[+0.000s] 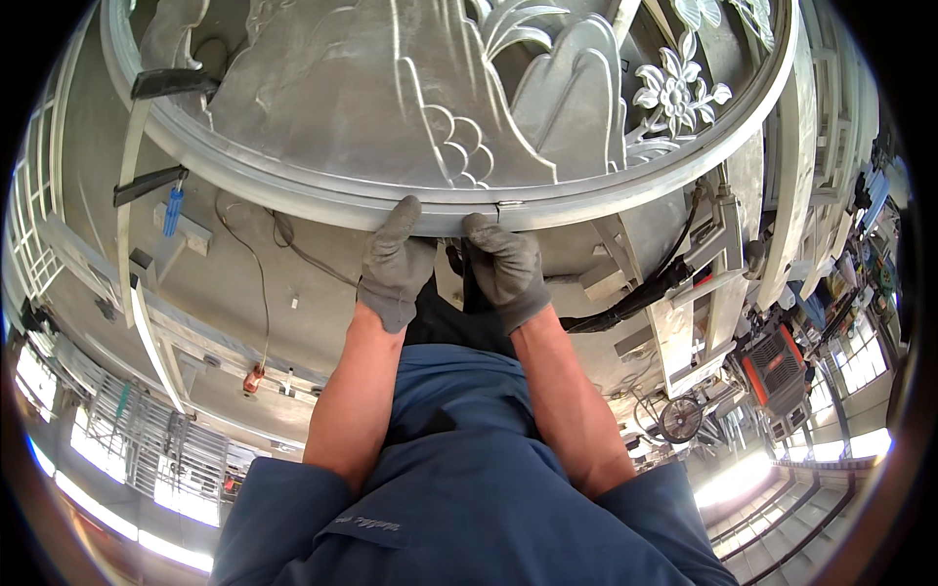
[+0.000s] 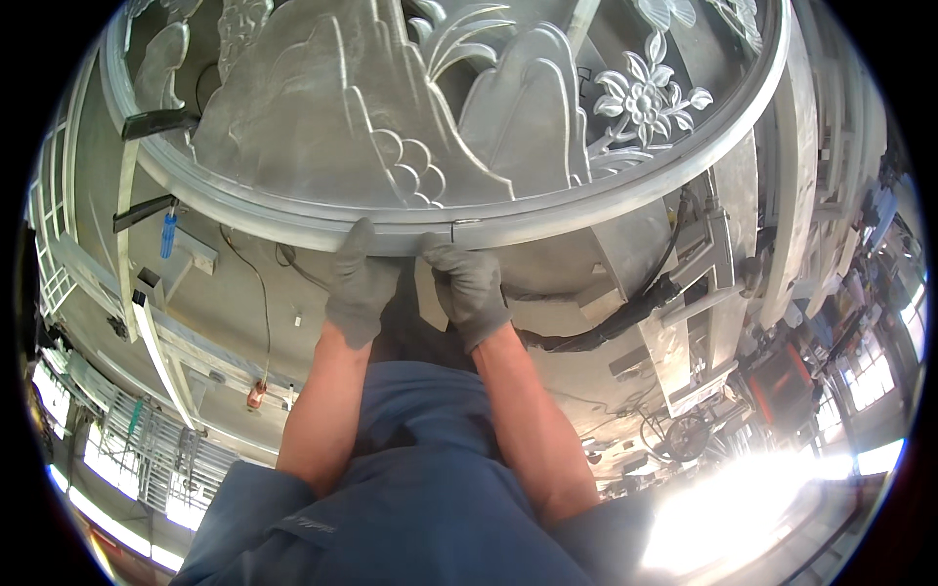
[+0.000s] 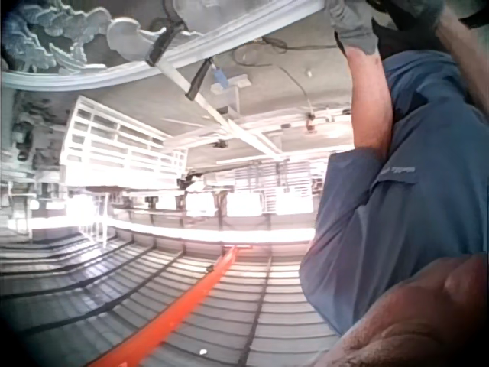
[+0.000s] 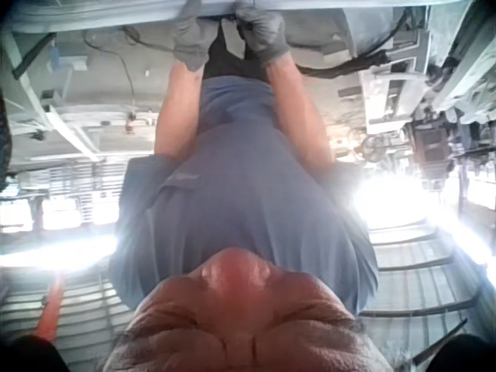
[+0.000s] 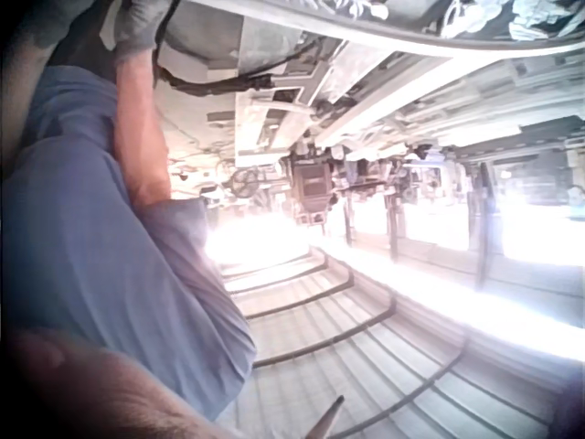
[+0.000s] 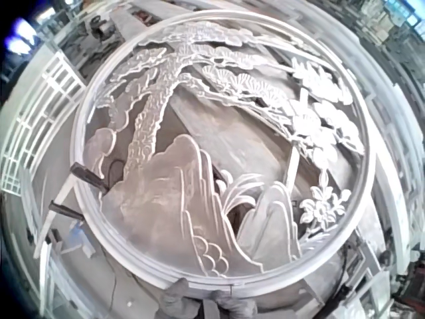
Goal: The person welds a circular metal frame with an ornate relief design, then uses a hammer and angle grinder to adjust and smooth the frame. The person repeatedly positions the frame, welds sections, and grinds the surface.
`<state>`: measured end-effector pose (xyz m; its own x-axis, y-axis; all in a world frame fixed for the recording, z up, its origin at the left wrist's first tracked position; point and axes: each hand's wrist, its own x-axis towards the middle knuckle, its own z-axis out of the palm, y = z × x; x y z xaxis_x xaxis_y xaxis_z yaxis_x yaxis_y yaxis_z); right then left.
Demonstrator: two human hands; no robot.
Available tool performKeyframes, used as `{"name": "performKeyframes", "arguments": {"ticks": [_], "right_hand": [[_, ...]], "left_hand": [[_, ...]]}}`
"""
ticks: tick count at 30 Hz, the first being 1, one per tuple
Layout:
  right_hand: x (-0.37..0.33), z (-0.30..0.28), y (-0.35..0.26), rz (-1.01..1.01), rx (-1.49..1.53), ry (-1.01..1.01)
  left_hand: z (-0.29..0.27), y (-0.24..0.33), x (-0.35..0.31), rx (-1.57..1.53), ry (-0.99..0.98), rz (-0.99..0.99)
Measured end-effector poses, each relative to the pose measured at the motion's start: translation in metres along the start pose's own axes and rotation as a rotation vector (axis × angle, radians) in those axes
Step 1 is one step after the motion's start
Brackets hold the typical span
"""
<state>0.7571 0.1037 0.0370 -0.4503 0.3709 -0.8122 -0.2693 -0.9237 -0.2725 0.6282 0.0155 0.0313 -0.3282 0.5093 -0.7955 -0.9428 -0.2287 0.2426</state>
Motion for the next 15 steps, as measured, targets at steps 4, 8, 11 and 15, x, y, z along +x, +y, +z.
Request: {"name": "performKeyframes", "arguments": {"ticks": [4,8,11,15], "right_hand": [[-0.004,0.01,-0.001,-0.006,-0.127,0.109],[-0.001,0.006,-0.001,0.073,-0.228,0.198],[-0.003,0.004,-0.001,-0.009,-0.274,0.086],[-0.001,0.005,-0.003,-0.03,-0.361,0.07]], "left_hand": [[-0.004,-0.002,0.002,0.011,-0.008,0.027],[0.005,0.004,0.001,0.042,-0.019,-0.011],[-0.005,0.001,0.004,0.074,0.018,0.029],[0.001,-0.003,0.005,0.088,-0.031,0.113]]}}
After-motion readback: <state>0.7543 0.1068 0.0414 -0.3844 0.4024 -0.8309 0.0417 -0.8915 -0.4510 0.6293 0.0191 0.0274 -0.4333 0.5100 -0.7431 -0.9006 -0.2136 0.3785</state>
